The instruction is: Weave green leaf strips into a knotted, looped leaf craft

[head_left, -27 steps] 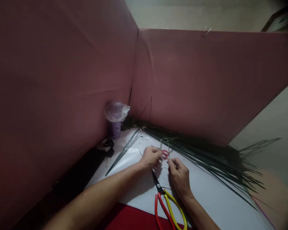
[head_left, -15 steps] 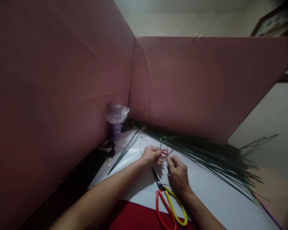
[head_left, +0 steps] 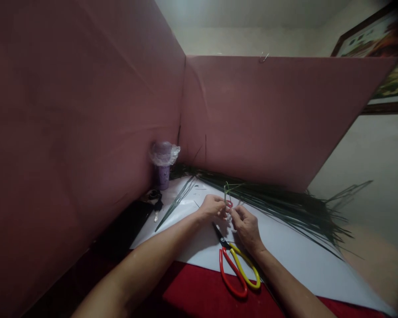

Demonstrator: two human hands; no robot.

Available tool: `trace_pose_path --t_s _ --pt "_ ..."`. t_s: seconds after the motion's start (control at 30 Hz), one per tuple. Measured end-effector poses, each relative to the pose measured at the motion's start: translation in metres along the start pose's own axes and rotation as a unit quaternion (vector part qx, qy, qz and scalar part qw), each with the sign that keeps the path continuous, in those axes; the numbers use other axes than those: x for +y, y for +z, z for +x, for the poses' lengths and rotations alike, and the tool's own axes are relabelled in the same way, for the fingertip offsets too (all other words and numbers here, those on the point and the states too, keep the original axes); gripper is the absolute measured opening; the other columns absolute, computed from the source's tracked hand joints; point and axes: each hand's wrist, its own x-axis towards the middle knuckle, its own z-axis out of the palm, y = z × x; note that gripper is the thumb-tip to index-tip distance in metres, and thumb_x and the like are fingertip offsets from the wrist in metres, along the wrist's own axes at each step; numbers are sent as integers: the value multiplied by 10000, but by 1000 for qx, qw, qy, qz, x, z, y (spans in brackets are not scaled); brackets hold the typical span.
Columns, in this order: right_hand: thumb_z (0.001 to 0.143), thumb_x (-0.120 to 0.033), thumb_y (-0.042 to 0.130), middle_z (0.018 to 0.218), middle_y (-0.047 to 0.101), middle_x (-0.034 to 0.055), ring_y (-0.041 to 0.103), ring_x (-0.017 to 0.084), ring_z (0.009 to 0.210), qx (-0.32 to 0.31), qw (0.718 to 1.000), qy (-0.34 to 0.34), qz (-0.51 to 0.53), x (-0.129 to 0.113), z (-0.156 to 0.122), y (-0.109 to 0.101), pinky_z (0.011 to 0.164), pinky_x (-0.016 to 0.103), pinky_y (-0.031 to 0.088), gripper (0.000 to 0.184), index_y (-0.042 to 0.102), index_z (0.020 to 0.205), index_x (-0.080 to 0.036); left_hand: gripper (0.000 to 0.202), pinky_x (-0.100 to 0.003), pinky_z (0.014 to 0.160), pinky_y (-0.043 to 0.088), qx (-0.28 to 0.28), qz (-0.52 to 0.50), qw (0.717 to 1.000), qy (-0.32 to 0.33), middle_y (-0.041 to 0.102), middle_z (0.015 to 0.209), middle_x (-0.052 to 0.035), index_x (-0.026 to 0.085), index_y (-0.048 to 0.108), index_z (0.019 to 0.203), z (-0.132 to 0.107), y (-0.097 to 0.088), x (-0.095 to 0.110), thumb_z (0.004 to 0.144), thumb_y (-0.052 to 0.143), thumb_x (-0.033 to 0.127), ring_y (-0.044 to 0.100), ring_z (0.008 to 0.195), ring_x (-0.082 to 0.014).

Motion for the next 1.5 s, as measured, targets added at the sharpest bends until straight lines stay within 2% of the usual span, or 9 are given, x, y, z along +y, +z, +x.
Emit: trace_pose_path --t_s 0.17,0.3,0.53,1.0,1.37,1.5 --pt "811 -426 512 491 421 -53 378 100 474 2 999 -43 -24 0 -2 1 472 213 301 319 496 598 -188 119 -199 447 427 25 45 999 11 517 445 15 108 552 604 2 1 -4 688 472 80 491 395 -76" --pt "813 -451 494 491 450 -48 395 103 469 2 997 -58 -47 2 -2 0 472 215 308 331 501 610 -190 130 -190 438 424 24 51 998 18 519 437 10 104 547 603 5 2 -9 715 482 111 491 384 -74" --pt "829 -415 480 532 505 -39 431 105 491 0 996 -70 -58 1 -4 0 497 212 325 296 522 643 -188 112 -180 438 432 26 43 998 25 504 440 18 108 539 615 5 3 -11 717 494 112 506 407 -73" --pt "831 -396 494 492 433 -56 394 99 462 -6 996 -65 -62 8 -3 -1 478 214 303 276 495 645 -192 69 -184 414 418 16 66 998 13 509 430 18 101 551 660 7 -2 -14 692 490 105 503 369 -82" --pt "830 -398 495 495 459 -44 421 104 456 -9 995 -79 -67 8 -2 -1 475 215 325 282 494 636 -193 91 -215 400 412 14 68 998 2 509 436 16 120 519 616 9 -3 -15 705 521 140 506 358 -104" --pt "830 -390 502 503 489 -37 428 105 457 -18 994 -80 -74 7 -2 -1 473 216 325 269 523 654 -188 95 -196 399 404 2 62 998 7 493 420 29 127 516 630 11 -3 -17 702 557 173 507 367 -98"
